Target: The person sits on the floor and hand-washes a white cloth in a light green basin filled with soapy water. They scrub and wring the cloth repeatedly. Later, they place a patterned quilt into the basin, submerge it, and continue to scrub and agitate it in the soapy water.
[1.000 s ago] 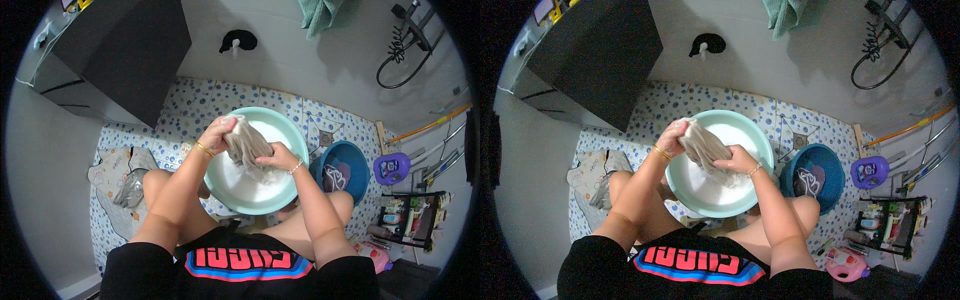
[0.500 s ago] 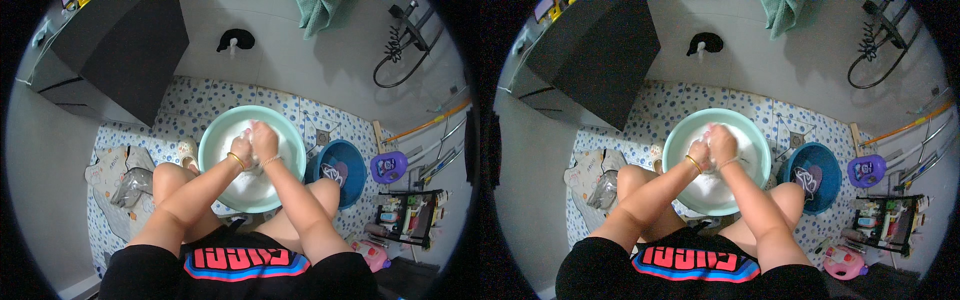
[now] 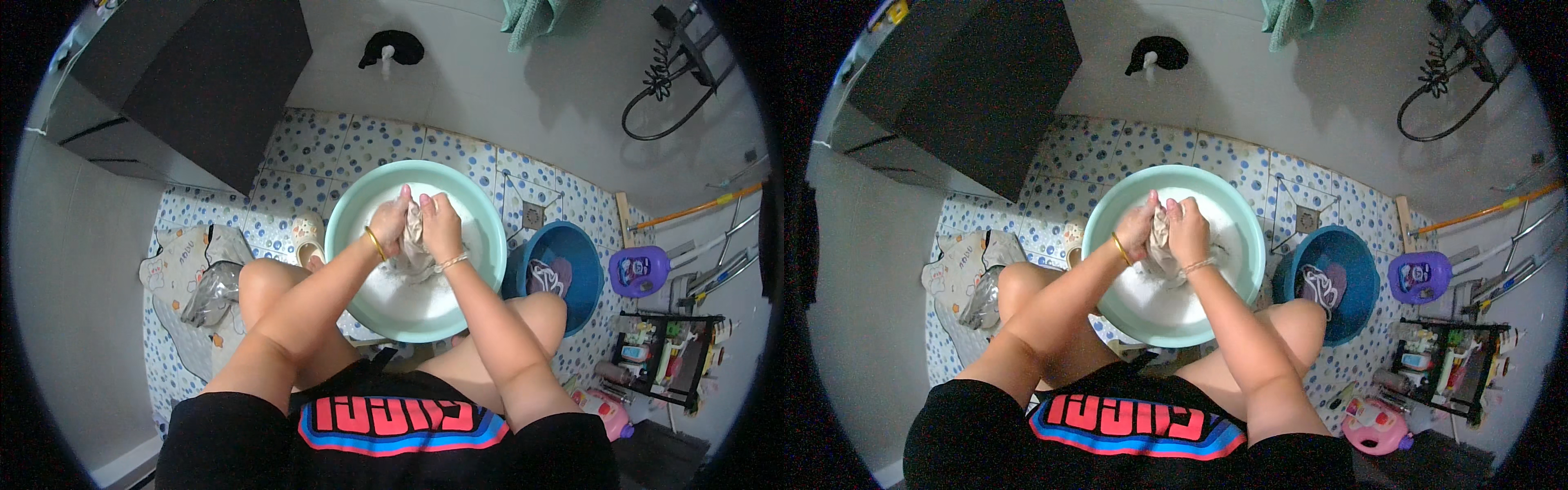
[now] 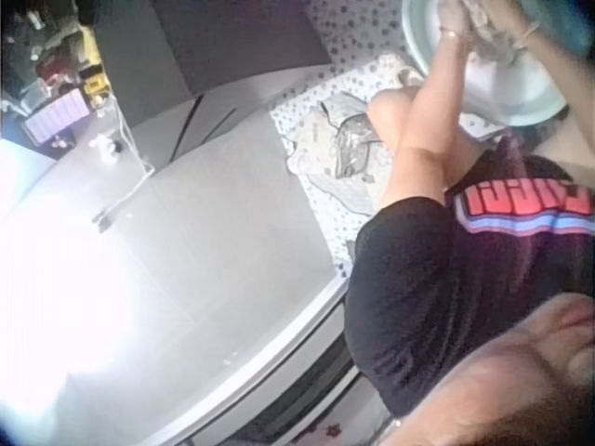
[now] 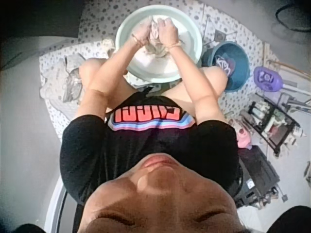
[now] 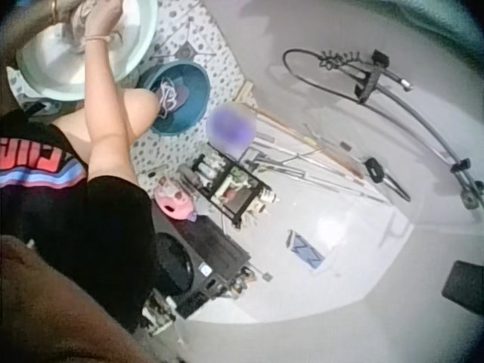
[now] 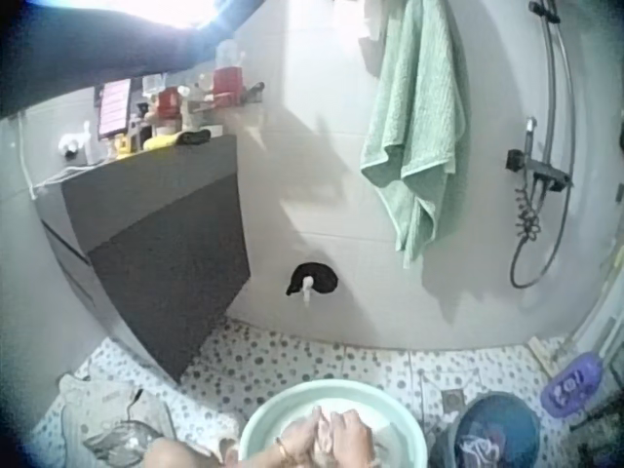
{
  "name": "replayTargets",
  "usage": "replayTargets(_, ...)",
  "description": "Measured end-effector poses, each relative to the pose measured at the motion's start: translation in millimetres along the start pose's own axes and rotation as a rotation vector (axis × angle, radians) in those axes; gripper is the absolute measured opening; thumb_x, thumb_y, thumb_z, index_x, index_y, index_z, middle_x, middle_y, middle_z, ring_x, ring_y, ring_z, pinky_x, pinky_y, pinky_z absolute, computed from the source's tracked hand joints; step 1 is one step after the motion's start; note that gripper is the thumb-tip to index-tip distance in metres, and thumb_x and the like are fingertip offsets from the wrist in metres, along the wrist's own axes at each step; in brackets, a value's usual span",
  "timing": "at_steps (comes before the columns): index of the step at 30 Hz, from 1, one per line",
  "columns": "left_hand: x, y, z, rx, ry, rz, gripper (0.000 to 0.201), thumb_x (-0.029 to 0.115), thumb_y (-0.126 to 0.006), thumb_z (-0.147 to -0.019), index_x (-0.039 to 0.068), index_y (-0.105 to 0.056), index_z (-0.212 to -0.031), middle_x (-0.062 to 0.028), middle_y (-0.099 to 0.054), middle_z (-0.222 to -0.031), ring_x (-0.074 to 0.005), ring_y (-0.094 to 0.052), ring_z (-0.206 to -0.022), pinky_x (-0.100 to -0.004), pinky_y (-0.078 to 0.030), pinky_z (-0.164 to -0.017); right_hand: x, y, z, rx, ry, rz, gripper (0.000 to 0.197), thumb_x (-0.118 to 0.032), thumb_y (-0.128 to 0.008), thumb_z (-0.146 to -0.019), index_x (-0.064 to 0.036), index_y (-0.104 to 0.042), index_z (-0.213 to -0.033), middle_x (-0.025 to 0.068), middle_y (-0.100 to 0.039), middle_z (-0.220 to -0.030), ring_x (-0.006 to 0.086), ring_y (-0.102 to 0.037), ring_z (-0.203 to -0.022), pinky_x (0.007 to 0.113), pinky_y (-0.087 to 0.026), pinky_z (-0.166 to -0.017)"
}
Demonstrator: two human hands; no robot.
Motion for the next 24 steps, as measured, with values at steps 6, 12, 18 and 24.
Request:
replayTargets(6, 43, 21, 14, 0.058, -0.291, -0.616, 0.078, 0.038, -0.066, -0.071, 0.011, -0.025, -0.131, -0.0182, -0.043, -0.113, -0.0239, -0.050, -0.094, -0.0299, -0.044, -0.079, 33, 34, -12, -0.201, -0.397, -0.853, 0.018, -0.003, -0.048, -0.082, -0.0049, -0.052, -0.099, 0.0070, -0.055, -0.087, 0.0118, -0.052, -0.080, 0.023, -0.043, -0.070)
replayTargets(12, 19, 20, 25, -0.209, -0.498, -1.557, 0.039, 0.025, -0.077, -0.057, 0.010, -0.065, -0.091, -0.0126, -0.049, -0.104, -0.0253, -0.051, -0.085, -0.0288, -0.043, -0.074, 26, 64, -7, -0.377, -0.378, -0.987, 0.017, -0.004, -0.049, -0.080, 0.0032, -0.058, -0.093, 0.0103, -0.058, -0.090, 0.0147, -0.055, -0.081, 0.026, -0.045, -0.075)
replayTargets(18, 30, 19, 28, -0.308, -0.041, -0.798, 0.025, 0.026, -0.067, -0.071, 0.002, -0.062, -0.076, -0.0034, -0.053, -0.078, -0.0144, -0.052, -0.071, -0.0258, -0.042, -0.061, 8, 76, 0, -0.614, 0.318, 0.103, 0.033, -0.017, -0.074, -0.060, -0.0026, -0.063, -0.088, 0.0094, -0.058, -0.097, 0.0201, -0.055, -0.089, 0.031, -0.043, -0.080)
replayTargets(24, 22, -3, 33, -0.347, 0.012, 0.105, 0.035, 0.030, -0.054, -0.082, 0.003, -0.051, -0.102, -0.0111, -0.056, -0.102, -0.0218, -0.055, -0.093, -0.0360, -0.043, -0.084, 79, 38, 0, -0.296, -0.339, -0.963, 0.032, -0.012, -0.061, -0.073, 0.0004, -0.054, -0.101, 0.0050, -0.056, -0.095, 0.0162, -0.054, -0.085, 0.026, -0.044, -0.073)
Point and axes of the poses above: each hand's wrist, its own z-axis away from the middle knuckle, its own y-axis out of the back of the hand, x = y × z, the point moved 5 cm from there along -z, towards the middle knuckle
